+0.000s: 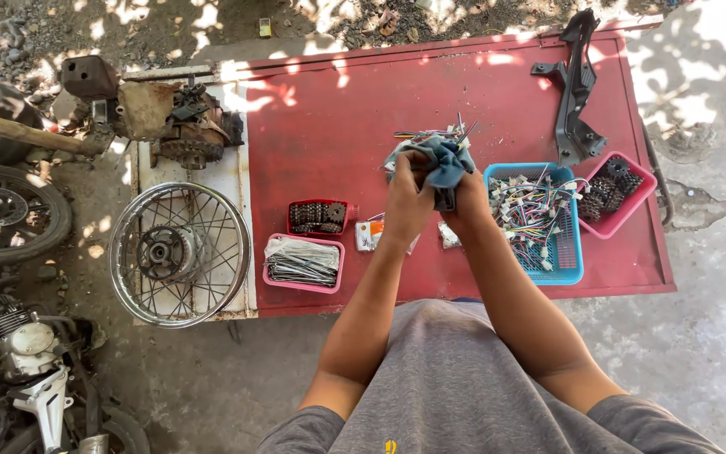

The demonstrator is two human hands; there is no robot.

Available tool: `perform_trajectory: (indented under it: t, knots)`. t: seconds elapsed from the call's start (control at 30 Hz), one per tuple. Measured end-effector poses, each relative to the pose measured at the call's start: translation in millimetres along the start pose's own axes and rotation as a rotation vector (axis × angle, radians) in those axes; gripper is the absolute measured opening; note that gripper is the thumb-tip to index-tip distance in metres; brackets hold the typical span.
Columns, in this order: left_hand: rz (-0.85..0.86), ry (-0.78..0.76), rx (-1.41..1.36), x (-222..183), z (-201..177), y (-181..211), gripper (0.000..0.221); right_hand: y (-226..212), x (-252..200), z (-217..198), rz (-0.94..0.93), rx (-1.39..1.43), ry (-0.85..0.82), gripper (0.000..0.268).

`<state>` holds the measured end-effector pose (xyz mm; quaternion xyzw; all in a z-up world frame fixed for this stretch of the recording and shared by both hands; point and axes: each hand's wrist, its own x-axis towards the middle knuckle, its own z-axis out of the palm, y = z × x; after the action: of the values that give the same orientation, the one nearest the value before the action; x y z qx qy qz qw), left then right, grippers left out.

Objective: Cleaning and sorting various motorcycle wiring harnesses on a red workbench.

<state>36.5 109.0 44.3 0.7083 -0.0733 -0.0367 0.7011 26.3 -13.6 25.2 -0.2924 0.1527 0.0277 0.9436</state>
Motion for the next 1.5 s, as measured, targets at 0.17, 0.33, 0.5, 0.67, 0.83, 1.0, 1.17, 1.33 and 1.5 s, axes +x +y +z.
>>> perform_trajectory:
  t: [0.17, 0.33, 0.5, 0.67, 0.83, 1.0, 1.17, 1.33, 1.5]
  knots:
    - [0.040, -0.020, 0.093, 5.4, 8.5, 14.3, 0.022, -7.2, 10.4, -20.7, -0.164, -0.258, 0.087, 0.018]
    - [-0.083, -0.063, 0.117, 5.6, 9.5, 35.5, 0.023, -35.9, 28.6, -35.0, -0.199, -0.255, 0.179, 0.015]
    - [-0.159, -0.075, 0.096, 10.0, 3.6, 23.4, 0.024, -47.7, 63.5, -98.6, -0.282, 0.004, 0.132, 0.020]
    - [-0.067, 0.005, -0.038, 24.1, -13.1, -17.9, 0.032, -75.7, 38.4, -50.0, -0.223, 0.161, 0.093, 0.028]
    - [-0.038, 0.066, -0.189, 22.3, -3.8, -28.2, 0.026, -34.9, 32.4, -46.1, -0.028, 0.181, 0.009, 0.048]
    - [-0.137, 0.211, -0.575, 21.1, 0.9, -19.1, 0.020, 8.0, 18.3, -19.3, 0.019, -0.222, -0.133, 0.034]
    - [-0.127, 0.192, -0.661, 22.3, -17.0, -30.5, 0.014, 19.8, 13.0, -9.0, -0.242, -0.693, -0.066, 0.021]
    - [-0.162, 0.154, -0.554, 17.8, -25.7, -26.2, 0.012, 8.9, 5.7, -1.9, -0.389, -1.025, -0.047, 0.017]
    - [-0.316, 0.215, -0.502, 12.4, -23.6, 0.2, 0.015, 7.1, 13.1, -14.2, -0.453, -0.901, 0.174, 0.012]
